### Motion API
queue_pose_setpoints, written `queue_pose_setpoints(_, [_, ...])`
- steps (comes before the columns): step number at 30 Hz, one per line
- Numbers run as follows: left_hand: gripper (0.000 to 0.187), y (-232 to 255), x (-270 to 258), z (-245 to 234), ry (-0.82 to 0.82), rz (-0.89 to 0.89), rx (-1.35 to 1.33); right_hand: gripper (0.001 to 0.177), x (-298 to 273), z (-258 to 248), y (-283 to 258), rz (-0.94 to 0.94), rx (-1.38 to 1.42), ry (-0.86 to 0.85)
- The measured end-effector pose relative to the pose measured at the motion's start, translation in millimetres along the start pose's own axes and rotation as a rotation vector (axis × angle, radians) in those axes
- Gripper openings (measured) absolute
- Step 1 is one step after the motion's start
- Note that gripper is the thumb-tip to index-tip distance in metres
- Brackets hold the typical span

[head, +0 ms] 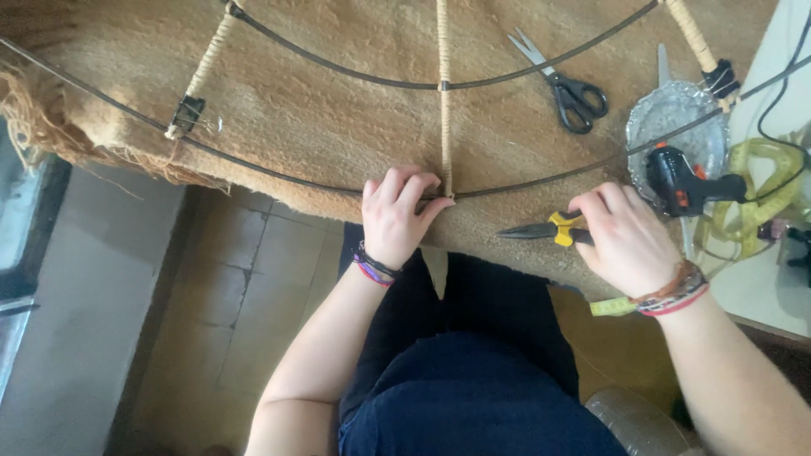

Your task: Weaving rope onto a metal furniture frame using a hot glue gun, scissors, and pliers.

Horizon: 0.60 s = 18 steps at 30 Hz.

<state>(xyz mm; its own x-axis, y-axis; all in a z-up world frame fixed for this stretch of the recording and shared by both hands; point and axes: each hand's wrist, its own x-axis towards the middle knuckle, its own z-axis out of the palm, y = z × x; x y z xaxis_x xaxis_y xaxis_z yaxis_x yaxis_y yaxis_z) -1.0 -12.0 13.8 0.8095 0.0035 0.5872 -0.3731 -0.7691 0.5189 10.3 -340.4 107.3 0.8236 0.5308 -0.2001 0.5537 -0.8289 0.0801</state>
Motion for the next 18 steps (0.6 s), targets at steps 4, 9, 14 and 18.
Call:
queue_pose_setpoints(4, [0.021,5,3,-5,0.02,0.051,-0.025,0.052,-5,30,1,0.083,0.021,0.094])
queue_pose_setpoints(9, [0.017,12,5,-7,0.045,0.047,0.018,0.026,-33,18,28,0.183,0.21,0.371])
queue_pose_setpoints(14, [0.019,9,3,-2,0.06,0.06,0.017,0.042,-76,19,106,0.4,-0.093,0.331])
queue_pose_setpoints(18, [0.027,9,3,-2,0.063,0.062,0.042,0.054,-68,38,135,0.295,-0.034,0.135])
